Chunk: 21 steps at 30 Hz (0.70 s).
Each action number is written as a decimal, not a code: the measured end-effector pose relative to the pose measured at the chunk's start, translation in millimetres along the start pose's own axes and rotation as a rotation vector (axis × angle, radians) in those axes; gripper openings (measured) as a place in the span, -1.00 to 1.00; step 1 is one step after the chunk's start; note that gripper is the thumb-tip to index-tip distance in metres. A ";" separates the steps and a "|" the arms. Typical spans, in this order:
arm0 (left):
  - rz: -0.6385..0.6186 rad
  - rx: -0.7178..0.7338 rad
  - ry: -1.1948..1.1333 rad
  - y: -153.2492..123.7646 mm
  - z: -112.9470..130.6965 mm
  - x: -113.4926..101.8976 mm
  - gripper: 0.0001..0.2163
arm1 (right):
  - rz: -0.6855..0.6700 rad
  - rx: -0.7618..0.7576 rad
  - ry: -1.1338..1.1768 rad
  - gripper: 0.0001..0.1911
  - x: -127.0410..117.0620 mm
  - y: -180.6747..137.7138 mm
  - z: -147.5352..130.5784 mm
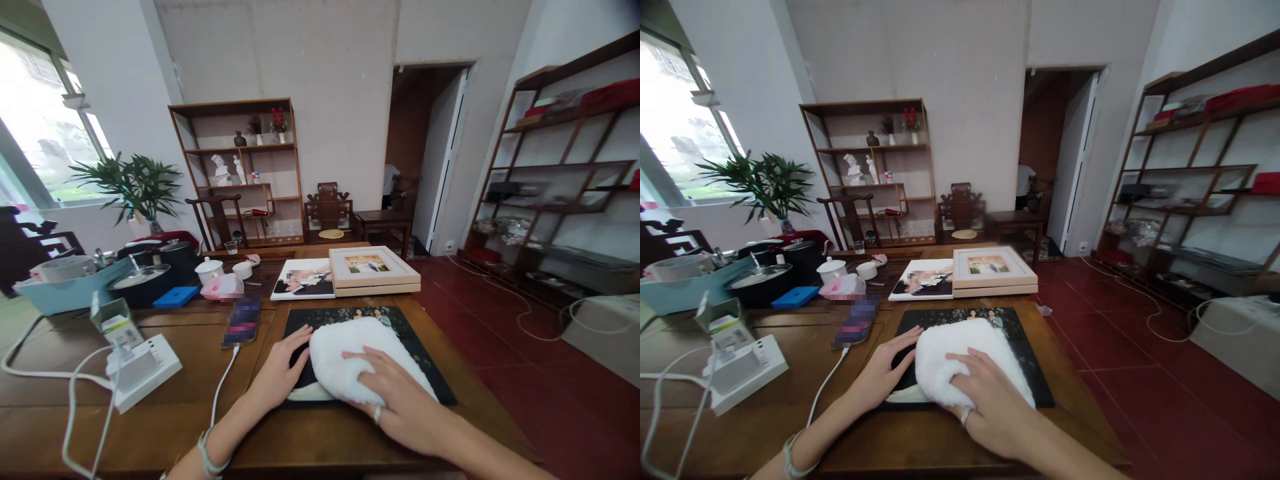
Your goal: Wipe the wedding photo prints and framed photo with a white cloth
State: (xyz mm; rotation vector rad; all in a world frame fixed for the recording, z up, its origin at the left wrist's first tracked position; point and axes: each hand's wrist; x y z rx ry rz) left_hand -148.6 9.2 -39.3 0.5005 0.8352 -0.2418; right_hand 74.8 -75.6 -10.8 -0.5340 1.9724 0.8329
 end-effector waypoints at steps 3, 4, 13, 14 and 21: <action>0.031 0.012 -0.002 -0.7 -3.2 1.7 -0.73 | 0.033 0.028 -0.067 -0.76 -2.5 11.8 26.5; 0.042 0.015 -0.004 -1.0 -4.5 2.3 -0.73 | 0.045 0.056 -0.098 -0.74 -3.4 16.6 37.0; 0.065 0.028 -0.018 -2.3 -7.2 3.1 -0.74 | 0.121 0.188 -0.209 -0.72 -9.9 47.6 83.2; 0.064 0.029 -0.018 -2.2 -6.7 3.0 -0.74 | 0.119 0.178 -0.208 -0.74 -8.4 45.9 78.4; 0.013 0.006 -0.008 -1.2 -3.6 1.7 -0.72 | -0.009 0.092 -0.047 -0.79 3.1 5.1 2.7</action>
Point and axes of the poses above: each hand's wrist, its own y-axis towards the middle knuckle, its own x-axis out of the palm, z = x × y, and after that the axes turned 9 degrees about -x, right-handed
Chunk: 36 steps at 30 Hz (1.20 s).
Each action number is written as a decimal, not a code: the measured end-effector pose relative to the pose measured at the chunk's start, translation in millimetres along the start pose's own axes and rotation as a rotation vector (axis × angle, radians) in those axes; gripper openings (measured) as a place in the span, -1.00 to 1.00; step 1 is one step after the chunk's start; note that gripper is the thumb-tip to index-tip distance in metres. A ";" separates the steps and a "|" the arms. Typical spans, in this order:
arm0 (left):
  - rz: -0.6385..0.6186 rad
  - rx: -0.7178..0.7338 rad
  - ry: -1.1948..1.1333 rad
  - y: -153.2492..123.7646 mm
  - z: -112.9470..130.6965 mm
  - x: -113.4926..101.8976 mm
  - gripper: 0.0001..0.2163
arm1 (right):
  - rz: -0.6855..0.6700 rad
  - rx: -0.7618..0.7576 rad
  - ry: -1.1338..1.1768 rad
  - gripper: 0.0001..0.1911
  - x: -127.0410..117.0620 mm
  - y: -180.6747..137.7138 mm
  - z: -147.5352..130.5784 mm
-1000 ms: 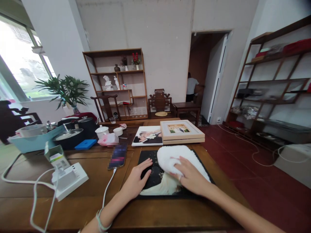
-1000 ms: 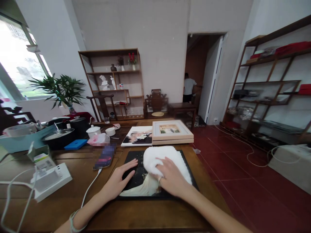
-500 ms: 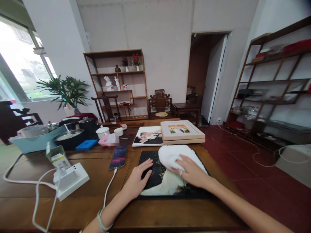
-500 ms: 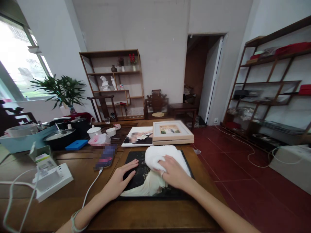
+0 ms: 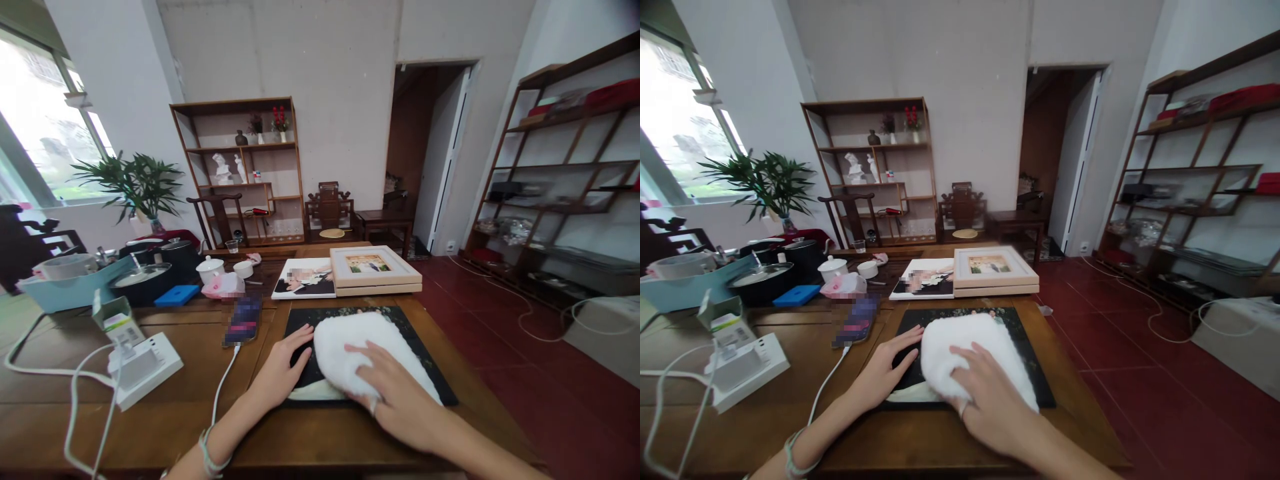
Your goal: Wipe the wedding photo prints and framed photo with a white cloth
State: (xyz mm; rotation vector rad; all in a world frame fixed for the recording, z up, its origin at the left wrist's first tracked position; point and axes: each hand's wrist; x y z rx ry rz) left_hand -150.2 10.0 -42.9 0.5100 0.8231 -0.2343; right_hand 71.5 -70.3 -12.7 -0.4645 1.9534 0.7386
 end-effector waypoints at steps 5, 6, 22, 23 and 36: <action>-0.006 0.011 -0.015 0.2 0.0 -0.7 -0.72 | -0.112 0.004 0.096 -0.80 -7.6 -15.8 -24.0; -0.009 0.009 -0.011 0.2 0.0 -0.5 -0.72 | -0.092 0.007 0.091 -0.79 -8.2 -13.9 -19.9; 0.079 -0.090 -0.129 -2.4 3.5 -2.0 -0.62 | 0.083 0.010 -0.083 -0.76 9.3 69.2 44.4; 0.098 -0.103 -0.149 -2.6 2.4 -1.5 -0.61 | 0.065 -0.039 -0.067 -0.77 11.8 65.6 35.3; 0.023 -0.032 -0.054 0.1 3.6 -1.5 -0.75 | -0.115 0.136 0.210 -0.61 -18.6 -14.4 22.9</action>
Point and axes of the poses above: each hand's wrist, its own y-axis towards the middle knuckle, its own x-axis out of the palm, z = x × y, and after that the axes turned 9 degrees about -x, right-handed
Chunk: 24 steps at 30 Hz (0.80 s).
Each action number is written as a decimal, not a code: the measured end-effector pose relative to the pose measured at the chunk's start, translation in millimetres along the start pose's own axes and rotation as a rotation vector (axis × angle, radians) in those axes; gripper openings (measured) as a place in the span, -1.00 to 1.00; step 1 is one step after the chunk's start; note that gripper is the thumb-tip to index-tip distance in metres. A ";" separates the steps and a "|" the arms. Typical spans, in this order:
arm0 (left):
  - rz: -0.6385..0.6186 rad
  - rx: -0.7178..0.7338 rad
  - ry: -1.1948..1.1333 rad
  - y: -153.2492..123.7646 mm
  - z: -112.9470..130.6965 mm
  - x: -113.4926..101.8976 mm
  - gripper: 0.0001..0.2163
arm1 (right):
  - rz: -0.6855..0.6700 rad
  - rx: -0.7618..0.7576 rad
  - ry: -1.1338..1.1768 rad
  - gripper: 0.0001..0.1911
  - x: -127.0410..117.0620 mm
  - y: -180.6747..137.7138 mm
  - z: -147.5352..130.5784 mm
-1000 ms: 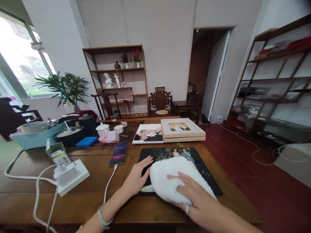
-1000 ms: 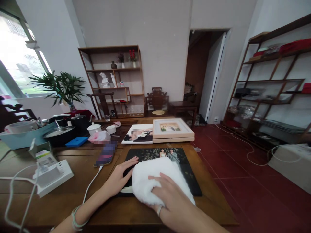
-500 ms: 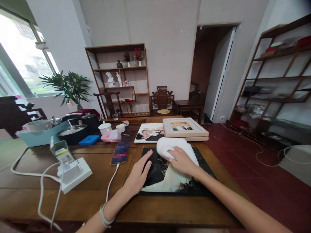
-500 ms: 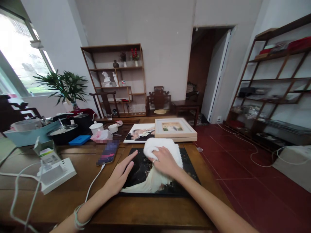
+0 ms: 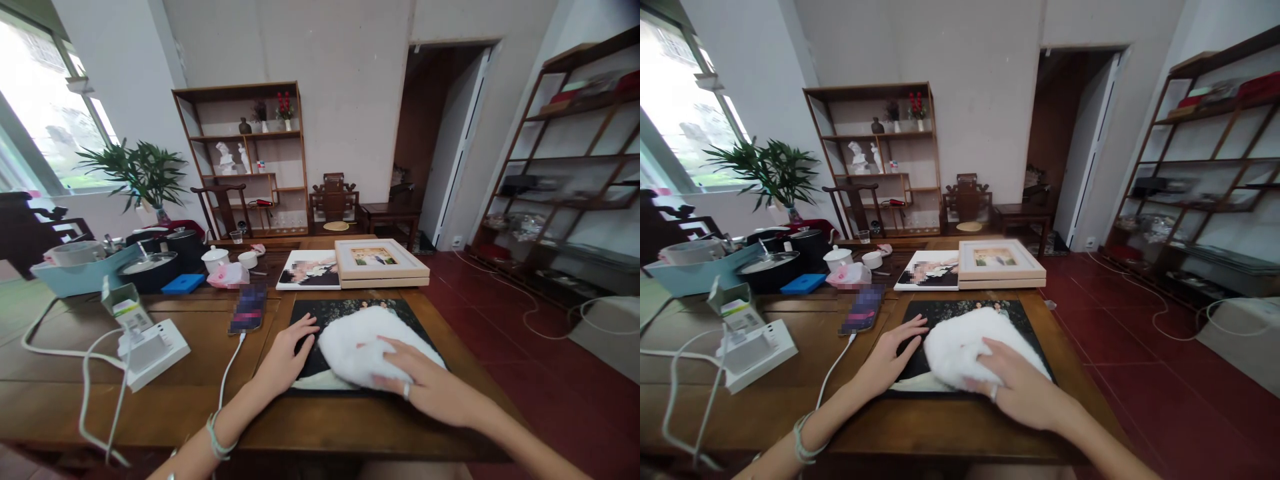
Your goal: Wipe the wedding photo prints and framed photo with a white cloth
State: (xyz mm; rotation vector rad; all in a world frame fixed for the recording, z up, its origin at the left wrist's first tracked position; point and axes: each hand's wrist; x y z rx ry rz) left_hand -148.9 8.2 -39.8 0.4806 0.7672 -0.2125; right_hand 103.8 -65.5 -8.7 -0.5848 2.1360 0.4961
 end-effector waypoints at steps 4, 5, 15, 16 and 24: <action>0.012 0.006 0.019 -0.5 -1.0 0.8 -0.78 | 0.226 0.210 -0.058 -0.50 -8.5 10.2 34.5; 0.015 0.009 0.019 -0.7 -1.1 0.9 -0.78 | 0.280 0.240 -0.053 -0.49 -10.7 17.2 39.9; 0.038 0.011 0.074 0.1 -1.2 0.4 -0.78 | 0.315 0.159 0.052 -0.48 9.4 127.2 14.0; 0.040 0.005 0.084 0.0 -1.4 0.4 -0.77 | 0.300 0.126 0.060 -0.51 13.4 135.5 9.0; 0.021 0.015 0.095 0.7 -3.0 0.4 -0.77 | 0.269 0.014 0.043 -0.56 11.3 112.4 10.4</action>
Point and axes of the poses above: each hand's wrist, its own y-axis towards the middle knuckle, its own x-axis out of the palm, z = x × y, and after that the axes turned 9 degrees about -x, right-handed
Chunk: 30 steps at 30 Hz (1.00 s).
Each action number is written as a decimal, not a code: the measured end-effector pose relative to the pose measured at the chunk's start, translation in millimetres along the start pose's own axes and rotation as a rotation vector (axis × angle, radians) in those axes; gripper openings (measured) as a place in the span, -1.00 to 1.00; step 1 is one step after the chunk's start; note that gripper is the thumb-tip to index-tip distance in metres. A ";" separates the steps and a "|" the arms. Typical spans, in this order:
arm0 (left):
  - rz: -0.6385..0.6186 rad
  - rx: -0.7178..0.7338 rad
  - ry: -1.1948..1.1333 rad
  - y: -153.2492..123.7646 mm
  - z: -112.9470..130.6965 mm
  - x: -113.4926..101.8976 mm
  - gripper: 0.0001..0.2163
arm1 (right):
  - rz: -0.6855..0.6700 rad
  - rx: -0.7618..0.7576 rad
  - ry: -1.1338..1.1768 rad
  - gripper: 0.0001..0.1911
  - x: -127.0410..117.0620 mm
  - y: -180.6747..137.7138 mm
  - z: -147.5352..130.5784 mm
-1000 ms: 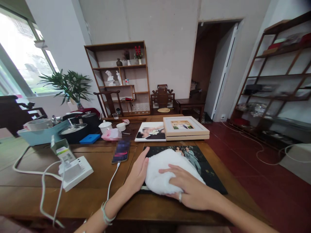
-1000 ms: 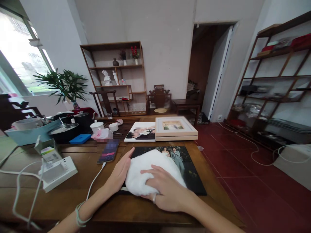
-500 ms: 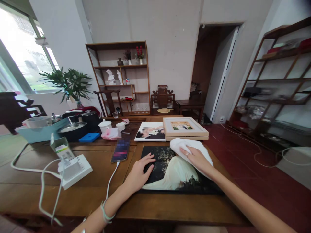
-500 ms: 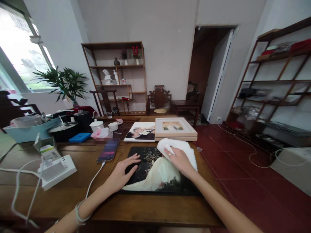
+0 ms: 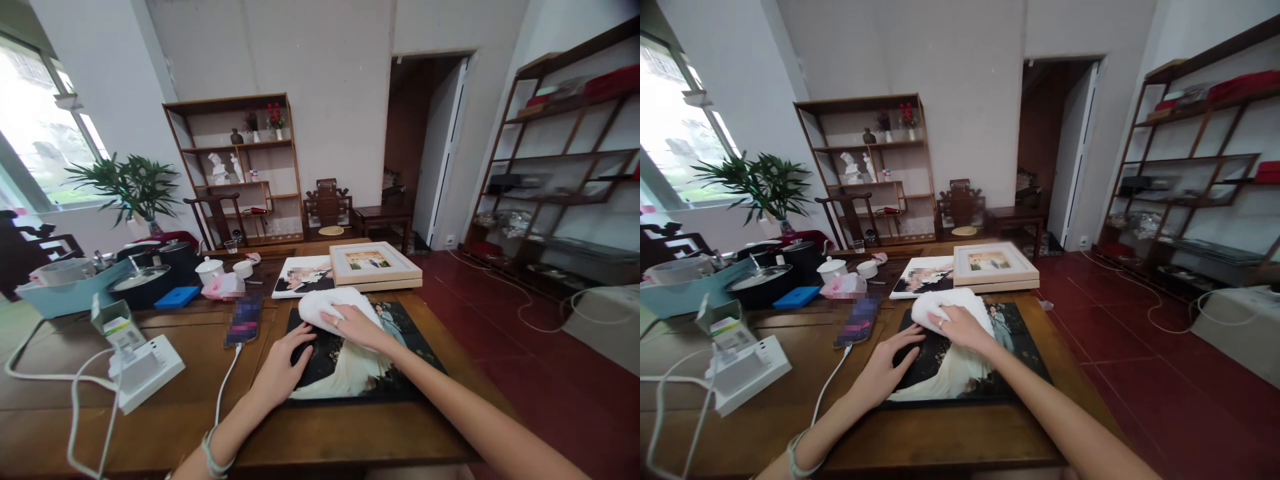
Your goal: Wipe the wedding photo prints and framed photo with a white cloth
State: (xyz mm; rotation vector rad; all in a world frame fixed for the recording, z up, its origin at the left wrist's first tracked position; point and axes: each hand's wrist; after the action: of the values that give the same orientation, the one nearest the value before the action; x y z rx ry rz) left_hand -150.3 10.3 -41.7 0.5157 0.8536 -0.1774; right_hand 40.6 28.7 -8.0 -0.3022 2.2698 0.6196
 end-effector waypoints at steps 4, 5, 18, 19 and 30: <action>0.000 -0.003 -0.034 0.4 0.5 0.1 -0.78 | 0.035 0.070 -0.072 -0.51 -33.0 -39.0 25.8; 0.000 -0.006 -0.038 0.4 0.5 0.0 -0.78 | 0.047 0.096 -0.094 -0.49 -41.3 -47.7 33.2; 0.008 -0.028 -0.074 1.8 -0.5 1.7 -0.75 | 0.039 -0.044 -0.386 -0.72 -17.8 -70.2 10.5; 0.032 -0.032 -0.092 2.0 -1.3 2.0 -0.73 | 0.028 -0.073 -0.400 -0.73 -10.1 -63.3 3.0; 0.158 -0.135 -0.259 1.7 -15.0 7.4 -0.63 | -0.099 -0.335 -0.191 -0.80 12.5 -75.5 -45.6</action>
State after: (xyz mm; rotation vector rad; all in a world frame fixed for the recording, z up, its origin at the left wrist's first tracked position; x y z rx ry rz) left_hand -154.9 19.7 -54.8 0.4209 0.5648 -0.0400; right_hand 33.8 -59.8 -15.4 -0.4929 1.9524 0.9367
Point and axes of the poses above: each hand's wrist, its own y-axis towards the middle knuckle, its own x-axis out of the palm, z = x × y, and after that the axes turned 9 degrees about -x, right-handed
